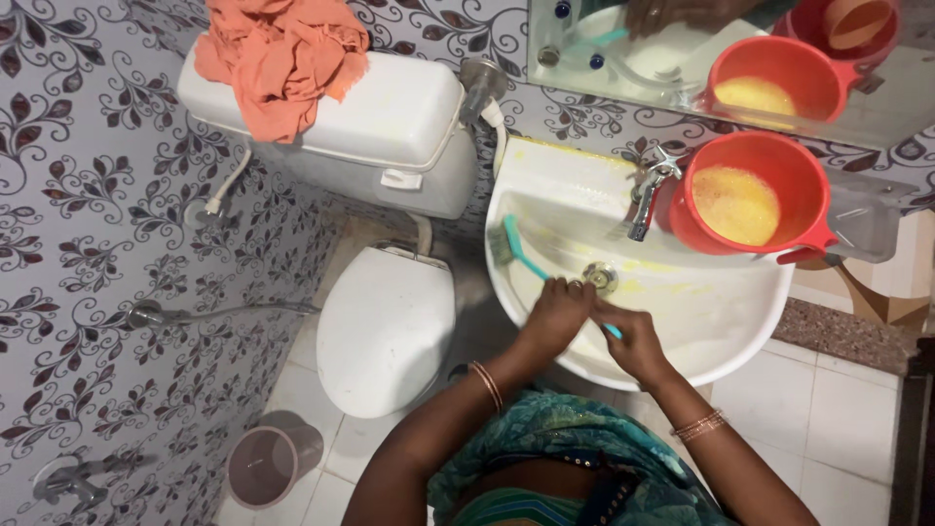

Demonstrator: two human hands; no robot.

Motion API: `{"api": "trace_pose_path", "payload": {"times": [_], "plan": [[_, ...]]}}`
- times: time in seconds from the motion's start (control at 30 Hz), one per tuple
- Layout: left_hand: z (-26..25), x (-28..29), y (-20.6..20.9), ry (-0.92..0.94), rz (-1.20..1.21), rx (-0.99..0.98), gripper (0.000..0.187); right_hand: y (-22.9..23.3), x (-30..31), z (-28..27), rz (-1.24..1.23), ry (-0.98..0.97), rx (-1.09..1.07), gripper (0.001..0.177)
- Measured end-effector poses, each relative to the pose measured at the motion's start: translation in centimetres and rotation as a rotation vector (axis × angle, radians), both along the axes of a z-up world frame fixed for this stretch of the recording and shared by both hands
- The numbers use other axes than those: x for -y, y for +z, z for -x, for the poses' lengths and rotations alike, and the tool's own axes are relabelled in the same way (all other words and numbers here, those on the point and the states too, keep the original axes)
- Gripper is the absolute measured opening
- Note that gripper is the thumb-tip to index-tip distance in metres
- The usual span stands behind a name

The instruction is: The person scrubs a white bathroom sink with a blue brush, repeatedly dipping the brush into a red bucket containing yellow liquid. The person scrubs the basin, faucet, and overflow area while water runs from the tap.

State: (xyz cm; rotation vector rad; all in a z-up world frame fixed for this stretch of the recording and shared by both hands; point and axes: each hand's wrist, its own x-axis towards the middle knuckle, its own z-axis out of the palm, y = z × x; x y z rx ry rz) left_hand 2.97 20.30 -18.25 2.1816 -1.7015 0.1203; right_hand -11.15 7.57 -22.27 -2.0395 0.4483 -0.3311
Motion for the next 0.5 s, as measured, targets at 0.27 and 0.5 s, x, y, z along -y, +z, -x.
{"api": "trace_pose_path", "payload": {"times": [0.27, 0.5], "plan": [[2.7, 0.5, 0.5, 0.065, -0.015, -0.018, 0.017, 5.5, 1.2, 1.5, 0.132, 0.14, -0.091, 0.054], [4.6, -1.9, 2.0, 0.089, -0.003, 0.067, 0.036, 9.4, -0.6, 2.4, 0.238, 0.227, -0.169, 0.063]]}}
